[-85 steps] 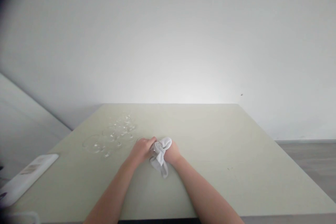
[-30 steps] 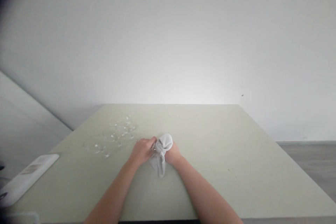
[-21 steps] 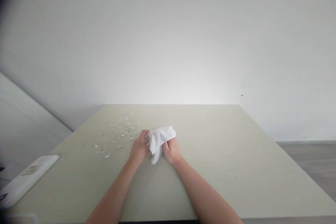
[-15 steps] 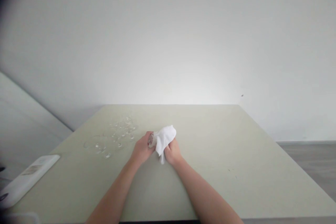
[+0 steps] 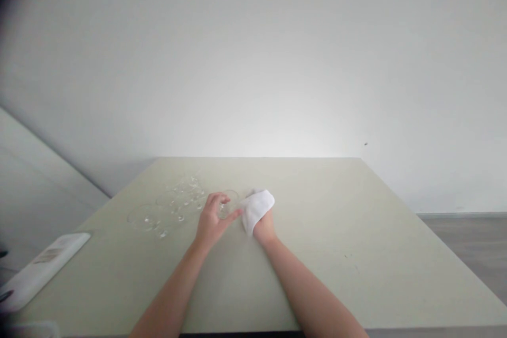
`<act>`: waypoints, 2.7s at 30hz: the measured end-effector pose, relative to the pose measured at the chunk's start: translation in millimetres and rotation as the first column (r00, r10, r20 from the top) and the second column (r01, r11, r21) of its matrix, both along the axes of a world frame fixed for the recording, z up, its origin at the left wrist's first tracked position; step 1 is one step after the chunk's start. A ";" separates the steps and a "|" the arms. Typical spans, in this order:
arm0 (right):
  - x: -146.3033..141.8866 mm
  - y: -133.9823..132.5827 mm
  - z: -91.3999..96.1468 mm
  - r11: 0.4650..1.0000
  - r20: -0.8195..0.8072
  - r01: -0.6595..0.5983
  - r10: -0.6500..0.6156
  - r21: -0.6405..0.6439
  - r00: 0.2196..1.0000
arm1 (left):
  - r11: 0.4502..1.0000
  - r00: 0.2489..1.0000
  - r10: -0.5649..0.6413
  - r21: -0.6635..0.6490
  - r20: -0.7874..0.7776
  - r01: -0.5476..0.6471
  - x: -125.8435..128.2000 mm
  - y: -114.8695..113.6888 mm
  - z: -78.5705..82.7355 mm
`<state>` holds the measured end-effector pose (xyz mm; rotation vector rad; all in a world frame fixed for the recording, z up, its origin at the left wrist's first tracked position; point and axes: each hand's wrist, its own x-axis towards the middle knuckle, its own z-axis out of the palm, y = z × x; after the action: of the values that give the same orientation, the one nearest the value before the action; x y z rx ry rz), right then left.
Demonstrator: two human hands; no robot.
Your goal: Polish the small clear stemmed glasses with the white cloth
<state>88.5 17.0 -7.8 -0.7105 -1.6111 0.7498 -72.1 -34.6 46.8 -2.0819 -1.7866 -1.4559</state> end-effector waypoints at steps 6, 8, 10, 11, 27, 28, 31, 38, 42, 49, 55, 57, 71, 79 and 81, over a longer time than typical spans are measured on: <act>-15.4 -23.7 25.4 0.942 0.164 -0.325 0.309 0.082 0.937 | 0.976 0.977 -0.211 -0.061 -0.009 0.210 7.2 -6.9 7.1; -16.0 -26.7 29.9 0.935 0.131 -0.349 0.339 0.058 0.932 | 0.963 0.966 -0.257 -0.072 0.030 0.259 7.0 -6.5 5.0; -15.0 -27.8 31.0 0.927 0.073 -0.374 0.373 0.014 0.925 | 0.949 0.952 -0.300 -0.079 0.064 0.305 6.4 -4.9 1.7; -14.5 -28.1 30.5 0.921 0.037 -0.390 0.390 -0.009 0.920 | 0.941 0.944 -0.320 -0.090 0.074 0.326 6.5 -4.2 0.0; -16.2 -26.4 9.5 0.722 -0.318 -0.559 0.462 -0.408 0.828 | 0.886 0.557 -0.214 -0.080 0.803 0.456 8.9 -3.3 7.5; -16.9 -26.3 8.2 0.658 -0.373 -0.590 0.458 -0.468 0.807 | 0.867 0.491 -0.220 -0.061 0.843 0.494 8.9 -2.6 7.0; -18.6 -24.2 6.1 0.643 -0.379 -0.595 0.459 -0.483 0.804 | 0.881 0.472 -0.192 -0.061 0.860 0.468 7.5 1.2 3.7; -17.0 -28.6 13.3 0.594 -0.393 -0.637 0.501 -0.492 0.771 | 0.877 0.402 -0.157 -0.060 0.902 0.477 4.7 2.4 4.6; -17.2 -31.1 10.2 0.534 -0.470 -0.649 0.448 -0.542 0.761 | 0.845 0.288 -0.168 -0.013 0.943 0.534 7.8 0.8 7.8; -17.6 -25.7 15.4 0.691 -0.295 -0.577 0.496 -0.435 0.817 | 0.935 0.480 -0.097 -0.085 0.872 0.344 6.7 6.3 3.6; -15.5 -28.4 9.8 0.534 -0.443 -0.630 0.448 -0.564 0.777 | 0.792 0.223 -0.197 0.021 0.955 0.611 2.3 0.3 5.7; -16.5 -27.4 8.0 0.565 -0.423 -0.619 0.452 -0.546 0.785 | 0.816 0.275 -0.185 -0.009 0.943 0.578 2.3 1.5 4.9; -19.8 -23.1 19.6 0.777 -0.268 -0.532 0.463 -0.336 0.845 | 0.904 0.488 -0.065 -0.155 0.870 0.397 6.0 8.0 2.6; -15.6 -25.6 12.1 0.630 -0.387 -0.567 0.416 -0.530 0.823 | 0.839 0.265 -0.103 -0.060 0.959 0.541 4.8 6.8 4.3; -14.8 -28.0 10.9 0.534 -0.450 -0.607 0.407 -0.589 0.795 | 0.828 0.257 -0.147 -0.023 0.955 0.561 5.4 5.7 4.2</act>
<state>73.7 -11.0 3.2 -0.6160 -1.2443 1.9157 -66.6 -28.9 51.0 -1.9762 -1.9661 -3.2547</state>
